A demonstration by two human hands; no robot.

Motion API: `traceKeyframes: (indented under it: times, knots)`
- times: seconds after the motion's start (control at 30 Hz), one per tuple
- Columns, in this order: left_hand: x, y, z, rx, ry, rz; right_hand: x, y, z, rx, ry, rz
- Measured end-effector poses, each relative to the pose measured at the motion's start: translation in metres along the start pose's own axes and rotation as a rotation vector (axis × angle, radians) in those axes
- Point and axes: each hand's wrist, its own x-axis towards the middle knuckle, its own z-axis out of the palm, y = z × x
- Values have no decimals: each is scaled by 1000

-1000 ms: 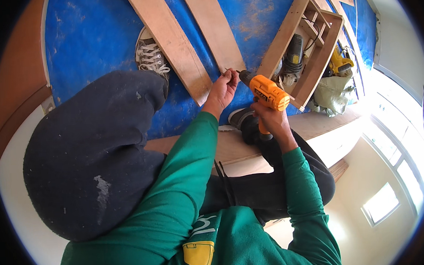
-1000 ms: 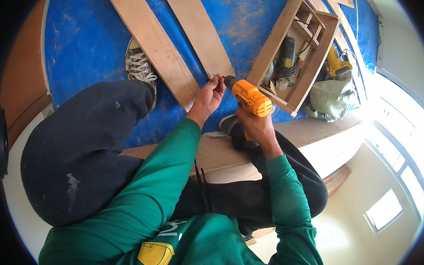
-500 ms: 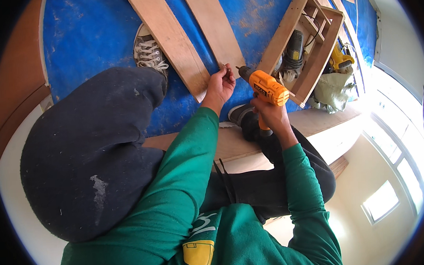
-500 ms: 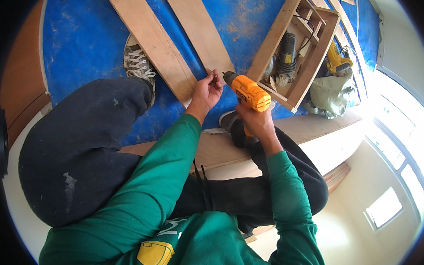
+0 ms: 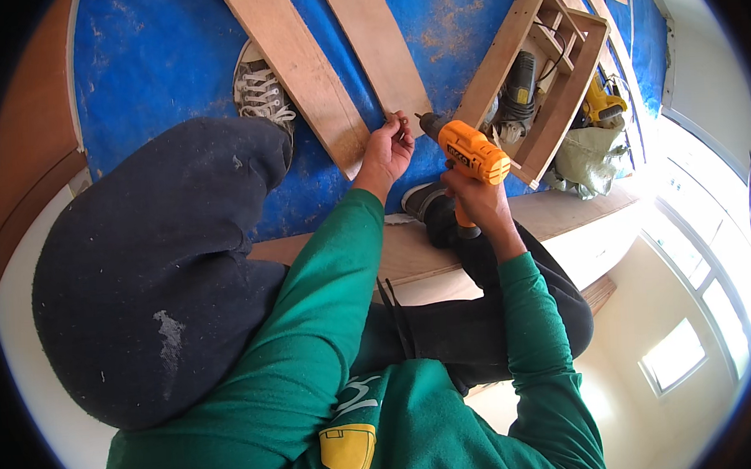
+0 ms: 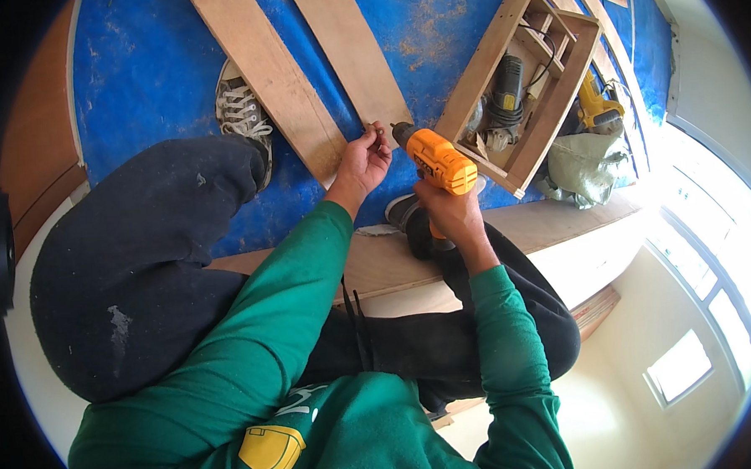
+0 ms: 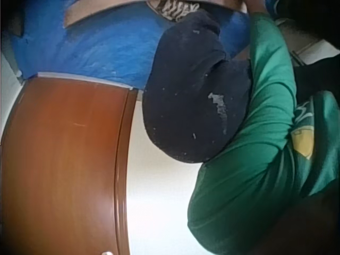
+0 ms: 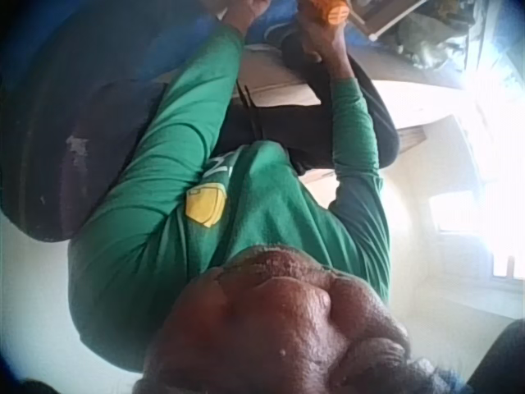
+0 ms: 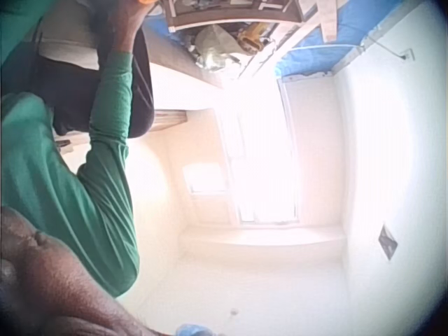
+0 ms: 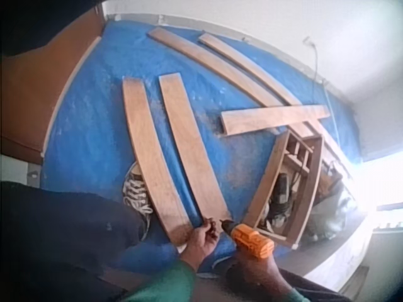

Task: The person sits on a blue tarp and uses a cordless drill to drive screws into several thin wooden planks. They align the planks, drill screws, and occasionally adjust the pieces to continue assembly.

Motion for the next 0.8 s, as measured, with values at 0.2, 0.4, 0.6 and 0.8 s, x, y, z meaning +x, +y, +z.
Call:
traceKeyframes:
  times: [0.2, 0.4, 0.6, 0.8]
  knots:
    - [0, 1, 5, 8, 30, 14, 1, 2, 0, -28, -4, 5]
    - [1, 1, 6, 18, 67, 26, 1, 2, 1, -17, -9, -7]
    - [4, 6, 7, -43, 46, 6, 2, 0, 3, -25, -26, 27]
    - [3, 6, 9, -47, 68, 12, 4, -5, 6, -65, -53, -4]
